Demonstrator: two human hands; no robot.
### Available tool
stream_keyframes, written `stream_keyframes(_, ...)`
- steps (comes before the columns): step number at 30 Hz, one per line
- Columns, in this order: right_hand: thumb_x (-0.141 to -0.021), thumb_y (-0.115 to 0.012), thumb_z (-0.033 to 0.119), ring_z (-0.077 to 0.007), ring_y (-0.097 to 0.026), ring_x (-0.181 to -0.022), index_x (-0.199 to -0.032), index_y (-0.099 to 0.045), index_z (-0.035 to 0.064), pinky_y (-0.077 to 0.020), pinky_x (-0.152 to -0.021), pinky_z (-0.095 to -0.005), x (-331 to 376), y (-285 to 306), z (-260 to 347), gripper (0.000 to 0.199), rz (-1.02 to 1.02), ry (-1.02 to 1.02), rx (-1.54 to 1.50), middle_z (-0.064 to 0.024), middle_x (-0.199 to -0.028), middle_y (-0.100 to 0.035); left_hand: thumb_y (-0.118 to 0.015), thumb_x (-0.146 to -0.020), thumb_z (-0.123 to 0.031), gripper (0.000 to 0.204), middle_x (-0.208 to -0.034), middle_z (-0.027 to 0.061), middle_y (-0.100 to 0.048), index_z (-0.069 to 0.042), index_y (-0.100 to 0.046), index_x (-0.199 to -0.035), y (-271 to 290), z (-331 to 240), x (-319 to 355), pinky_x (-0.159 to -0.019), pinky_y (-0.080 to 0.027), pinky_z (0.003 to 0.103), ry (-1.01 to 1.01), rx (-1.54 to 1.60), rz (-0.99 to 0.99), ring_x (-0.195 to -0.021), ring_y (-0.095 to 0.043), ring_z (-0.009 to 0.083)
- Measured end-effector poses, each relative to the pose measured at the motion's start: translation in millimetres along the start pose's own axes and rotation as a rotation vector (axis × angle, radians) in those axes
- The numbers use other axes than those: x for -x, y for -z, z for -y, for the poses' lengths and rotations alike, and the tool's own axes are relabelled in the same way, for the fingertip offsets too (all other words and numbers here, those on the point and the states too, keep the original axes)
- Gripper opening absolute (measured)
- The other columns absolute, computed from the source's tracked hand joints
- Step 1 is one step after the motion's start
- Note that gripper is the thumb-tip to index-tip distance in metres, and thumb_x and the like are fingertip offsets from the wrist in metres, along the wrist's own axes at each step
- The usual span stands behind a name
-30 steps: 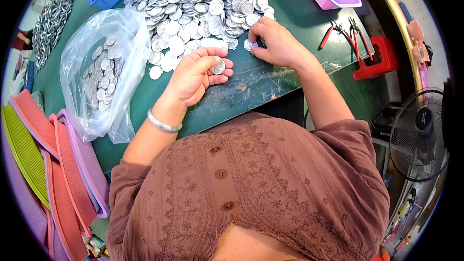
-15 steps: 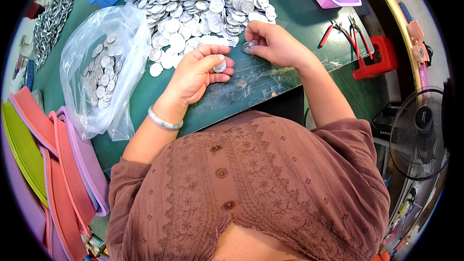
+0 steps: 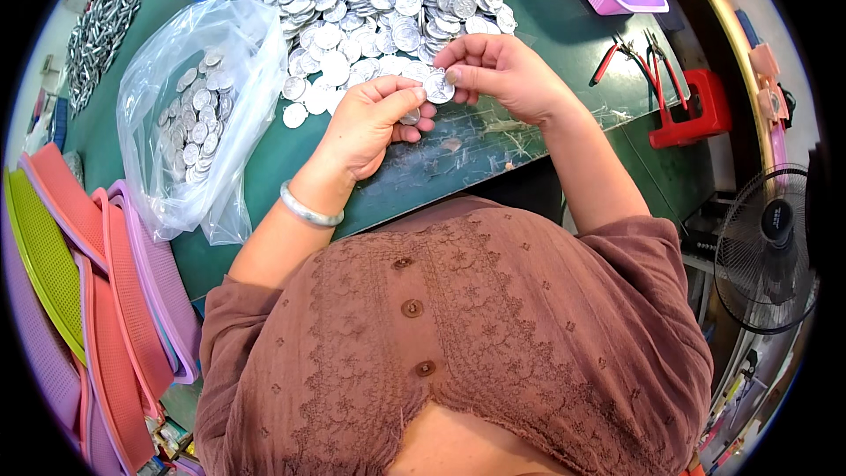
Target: The person sits at a green workbench and repeatedly picks up small silver metal discs and white circular components. They align the components and press them together by hand to form a single unit. The person places the finished units into a clear plastic bag on the left side of the table. The workspace contains a large pile of loose metal discs and various tools.
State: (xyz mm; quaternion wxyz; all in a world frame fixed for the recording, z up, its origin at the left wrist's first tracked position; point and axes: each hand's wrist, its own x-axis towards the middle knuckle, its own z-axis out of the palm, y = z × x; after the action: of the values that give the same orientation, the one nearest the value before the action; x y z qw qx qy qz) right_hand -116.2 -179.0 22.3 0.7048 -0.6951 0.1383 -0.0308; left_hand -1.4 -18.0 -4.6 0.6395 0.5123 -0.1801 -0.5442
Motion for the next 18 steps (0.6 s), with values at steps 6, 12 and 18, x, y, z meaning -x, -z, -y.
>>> stream_keyframes(6,-0.083,-0.055,0.013,-0.0079,-0.055,-0.061,-0.093,-0.058,-0.0010,-0.0423,-0.054,-0.0188,4.9,4.4,-6.9,0.017,-0.030,-0.081,-0.034,-0.0038,-0.073,-0.060,-0.059,-0.082,-0.015,0.016,-0.076,0.0067,-0.061,-0.002,-0.059,-0.091,-2.1,-0.8,0.9,-0.054,-0.046,0.020,-0.002,0.028,-0.044,-0.064,-0.059,0.0130)
stream_keyframes(12,-0.083,-0.056,0.013,-0.0067,-0.054,-0.055,-0.089,-0.059,-0.0004,-0.0406,-0.049,-0.0178,6.6,-0.8,-7.7,0.015,-0.053,-0.095,-0.051,-0.0034,-0.068,-0.060,-0.058,-0.081,-0.013,0.016,-0.076,0.0074,-0.061,-0.001,-0.059,-0.092,-1.7,-0.8,0.5,-0.055,-0.047,0.021,0.005,0.037,-0.049,-0.064,-0.059,0.0135)
stream_keyframes(18,-0.083,-0.056,0.014,-0.0062,-0.053,-0.054,-0.086,-0.060,0.0004,-0.0400,-0.048,-0.0175,6.7,-2.4,-8.1,0.014,-0.098,-0.083,-0.062,-0.0029,-0.067,-0.060,-0.057,-0.081,-0.009,0.015,-0.077,0.0082,-0.061,0.000,-0.058,-0.092,-1.3,-0.7,0.7,-0.055,-0.048,0.022,0.018,0.053,-0.026,-0.065,-0.059,0.0138)
